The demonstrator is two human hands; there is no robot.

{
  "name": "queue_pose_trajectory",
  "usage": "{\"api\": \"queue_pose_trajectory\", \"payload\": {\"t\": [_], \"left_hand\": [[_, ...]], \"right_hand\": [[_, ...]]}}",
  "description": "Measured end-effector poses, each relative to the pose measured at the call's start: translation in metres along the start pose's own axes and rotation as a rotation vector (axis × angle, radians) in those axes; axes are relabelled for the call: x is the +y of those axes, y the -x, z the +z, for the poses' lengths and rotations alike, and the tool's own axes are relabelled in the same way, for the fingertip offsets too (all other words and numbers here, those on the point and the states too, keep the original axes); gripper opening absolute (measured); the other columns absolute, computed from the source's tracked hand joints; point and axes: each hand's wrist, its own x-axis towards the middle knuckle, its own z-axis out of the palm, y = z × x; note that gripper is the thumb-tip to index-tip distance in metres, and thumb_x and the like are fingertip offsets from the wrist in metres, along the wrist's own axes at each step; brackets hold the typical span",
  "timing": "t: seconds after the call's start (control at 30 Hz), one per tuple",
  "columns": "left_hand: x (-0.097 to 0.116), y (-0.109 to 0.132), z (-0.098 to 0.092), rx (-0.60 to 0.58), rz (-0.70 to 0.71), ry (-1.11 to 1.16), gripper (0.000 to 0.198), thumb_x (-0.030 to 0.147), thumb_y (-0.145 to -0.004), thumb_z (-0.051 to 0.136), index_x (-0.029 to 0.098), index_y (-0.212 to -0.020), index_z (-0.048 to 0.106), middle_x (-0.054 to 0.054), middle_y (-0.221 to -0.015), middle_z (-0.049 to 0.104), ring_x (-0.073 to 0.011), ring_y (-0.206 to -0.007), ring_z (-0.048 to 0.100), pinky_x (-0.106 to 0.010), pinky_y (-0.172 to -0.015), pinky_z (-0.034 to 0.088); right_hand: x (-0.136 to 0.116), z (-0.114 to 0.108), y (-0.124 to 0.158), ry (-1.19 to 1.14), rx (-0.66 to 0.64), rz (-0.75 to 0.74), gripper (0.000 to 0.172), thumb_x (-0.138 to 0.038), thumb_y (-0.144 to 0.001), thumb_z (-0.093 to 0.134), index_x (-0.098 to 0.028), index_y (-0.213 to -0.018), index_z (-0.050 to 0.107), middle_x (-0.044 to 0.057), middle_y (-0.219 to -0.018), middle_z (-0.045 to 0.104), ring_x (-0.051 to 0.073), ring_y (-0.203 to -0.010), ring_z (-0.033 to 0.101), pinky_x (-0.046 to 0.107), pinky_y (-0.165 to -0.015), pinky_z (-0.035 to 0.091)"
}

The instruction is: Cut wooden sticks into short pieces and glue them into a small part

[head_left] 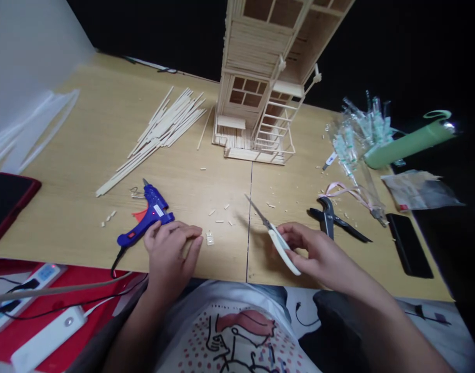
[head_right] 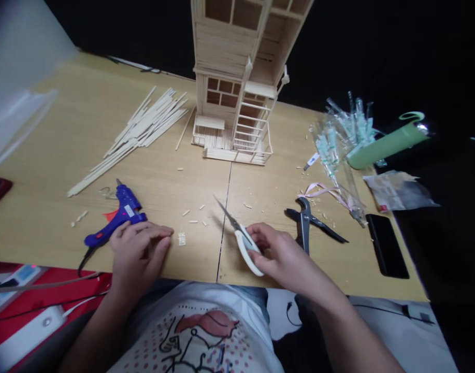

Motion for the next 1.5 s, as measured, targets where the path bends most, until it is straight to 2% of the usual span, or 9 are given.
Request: {"api": "queue_pose_trajectory", "payload": {"t": [0.13, 0.27, 0.33, 0.43, 0.57, 0.83, 1.0, 1.23, 1.5], "left_hand": [[-0.002, 0.003, -0.001, -0.036, 0.035, -0.009, 0.007, 0.028, -0.094, 0.064, 0.027, -0.094, 0.070, 0.000, -0.099, 0.081, -0.0245, -0.098, 0.069, -0.051, -0.111, 0.028], [-0.004, 0.005, 0.000, -0.030, 0.086, -0.029, 0.007, 0.026, -0.094, 0.064, 0.029, -0.093, 0.071, 0.002, -0.097, 0.081, -0.0237, -0.095, 0.069, -0.051, -0.113, 0.027], [-0.004, 0.005, 0.000, -0.022, 0.118, -0.040, 0.007, 0.025, -0.093, 0.066, 0.029, -0.095, 0.071, 0.003, -0.096, 0.081, -0.0230, -0.094, 0.070, -0.050, -0.114, 0.026], [-0.001, 0.004, 0.001, -0.009, 0.125, -0.033, 0.007, 0.024, -0.092, 0.067, 0.028, -0.095, 0.071, 0.004, -0.096, 0.081, -0.0228, -0.094, 0.069, -0.051, -0.116, 0.024], [0.004, 0.003, 0.001, -0.008, 0.068, 0.006, 0.007, 0.025, -0.094, 0.065, 0.027, -0.094, 0.072, 0.003, -0.094, 0.081, -0.0226, -0.094, 0.069, -0.052, -0.117, 0.025], [0.005, 0.003, -0.001, -0.029, 0.026, 0.028, 0.009, 0.026, -0.094, 0.065, 0.028, -0.094, 0.073, 0.002, -0.093, 0.081, -0.0230, -0.095, 0.070, -0.053, -0.118, 0.028], [0.005, 0.002, 0.000, -0.014, 0.058, 0.006, 0.008, 0.023, -0.092, 0.067, 0.028, -0.097, 0.072, 0.003, -0.090, 0.080, -0.0231, -0.093, 0.070, -0.053, -0.117, 0.028], [0.005, 0.001, 0.000, -0.011, 0.054, 0.017, 0.008, 0.023, -0.093, 0.066, 0.026, -0.096, 0.072, 0.002, -0.088, 0.079, -0.0227, -0.091, 0.071, -0.054, -0.115, 0.031], [0.004, 0.003, 0.001, -0.038, 0.015, 0.017, 0.009, 0.027, -0.094, 0.065, 0.028, -0.094, 0.075, 0.002, -0.089, 0.078, -0.0221, -0.093, 0.071, -0.052, -0.119, 0.028]], "right_hand": [[-0.022, -0.008, -0.023, 0.094, -0.254, 0.010, 0.020, -0.033, -0.091, 0.064, -0.019, -0.104, 0.057, 0.004, -0.088, 0.071, 0.018, -0.075, 0.063, 0.029, -0.067, 0.048], [-0.038, -0.021, -0.044, 0.274, -0.478, 0.042, 0.037, -0.044, -0.082, 0.078, -0.019, -0.098, 0.056, 0.000, -0.078, 0.067, 0.015, -0.066, 0.056, 0.027, -0.059, 0.040], [-0.045, -0.026, -0.053, 0.318, -0.540, 0.088, 0.039, -0.047, -0.078, 0.081, -0.019, -0.093, 0.057, -0.002, -0.073, 0.065, 0.013, -0.063, 0.052, 0.026, -0.055, 0.036], [-0.049, -0.028, -0.065, 0.302, -0.572, 0.146, 0.040, -0.050, -0.077, 0.082, -0.019, -0.088, 0.058, -0.003, -0.070, 0.062, 0.012, -0.060, 0.049, 0.025, -0.053, 0.034], [-0.047, -0.027, -0.082, 0.229, -0.642, 0.185, 0.043, -0.054, -0.074, 0.082, -0.018, -0.086, 0.061, -0.003, -0.069, 0.060, 0.012, -0.061, 0.049, 0.025, -0.052, 0.034], [-0.042, -0.026, -0.106, 0.130, -0.771, 0.184, 0.043, -0.055, -0.077, 0.079, -0.017, -0.079, 0.059, -0.006, -0.066, 0.052, 0.010, -0.059, 0.043, 0.025, -0.053, 0.030], [-0.047, -0.025, -0.111, 0.169, -0.783, 0.152, 0.046, -0.060, -0.078, 0.077, -0.019, -0.077, 0.056, -0.008, -0.062, 0.048, 0.009, -0.056, 0.039, 0.025, -0.052, 0.028], [-0.053, -0.026, -0.116, 0.213, -0.806, 0.120, 0.045, -0.060, -0.079, 0.076, -0.019, -0.077, 0.056, -0.007, -0.063, 0.050, 0.009, -0.057, 0.040, 0.025, -0.053, 0.028], [-0.058, -0.025, -0.119, 0.275, -0.808, 0.098, 0.044, -0.059, -0.081, 0.075, -0.019, -0.077, 0.056, -0.006, -0.064, 0.051, 0.010, -0.059, 0.042, 0.025, -0.053, 0.029]]}}
